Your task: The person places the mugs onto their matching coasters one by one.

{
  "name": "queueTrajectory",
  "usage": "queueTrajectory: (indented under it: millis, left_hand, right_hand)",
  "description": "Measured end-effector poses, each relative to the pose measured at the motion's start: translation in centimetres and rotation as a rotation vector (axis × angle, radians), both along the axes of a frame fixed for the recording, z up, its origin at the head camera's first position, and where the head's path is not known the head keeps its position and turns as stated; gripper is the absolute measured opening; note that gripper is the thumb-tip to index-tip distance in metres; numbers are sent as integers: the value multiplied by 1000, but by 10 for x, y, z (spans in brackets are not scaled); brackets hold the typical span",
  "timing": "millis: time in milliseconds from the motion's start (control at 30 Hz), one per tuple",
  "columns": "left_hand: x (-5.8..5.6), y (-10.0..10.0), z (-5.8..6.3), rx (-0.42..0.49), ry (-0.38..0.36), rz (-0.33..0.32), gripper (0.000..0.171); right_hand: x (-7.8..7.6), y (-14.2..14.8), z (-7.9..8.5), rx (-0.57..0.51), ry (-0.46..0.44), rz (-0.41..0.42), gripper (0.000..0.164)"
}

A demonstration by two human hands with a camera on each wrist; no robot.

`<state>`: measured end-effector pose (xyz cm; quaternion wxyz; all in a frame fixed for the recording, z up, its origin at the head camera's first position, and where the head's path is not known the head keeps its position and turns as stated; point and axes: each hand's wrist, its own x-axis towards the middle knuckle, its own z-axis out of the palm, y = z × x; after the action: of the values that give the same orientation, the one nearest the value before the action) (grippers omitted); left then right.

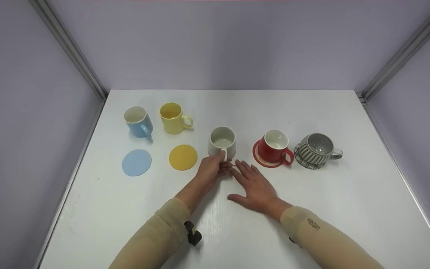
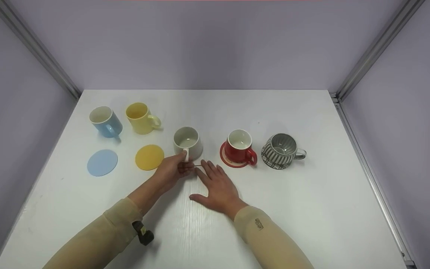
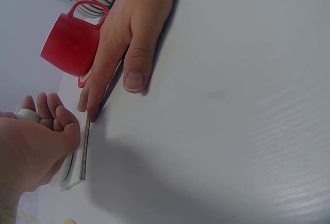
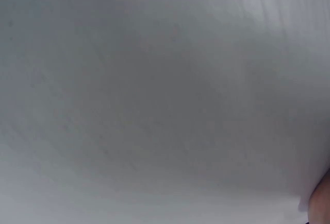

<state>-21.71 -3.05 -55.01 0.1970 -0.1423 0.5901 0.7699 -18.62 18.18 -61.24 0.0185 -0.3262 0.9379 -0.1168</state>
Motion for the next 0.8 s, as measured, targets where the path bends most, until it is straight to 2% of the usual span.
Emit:
queueTrajectory:
  millis: [333,533,800]
  left_hand:
    - [0,0,-1,26,-22,26,44]
    - [1,0,1,5,-15,14,46]
    - [2,-2,-1,16,-8,-1,46]
  right_hand:
    - [1,0,0,-5,11,3,91]
    - [0,0,1,21,-28,-8,93]
    - [0,-1,1,36,-23,-5,93]
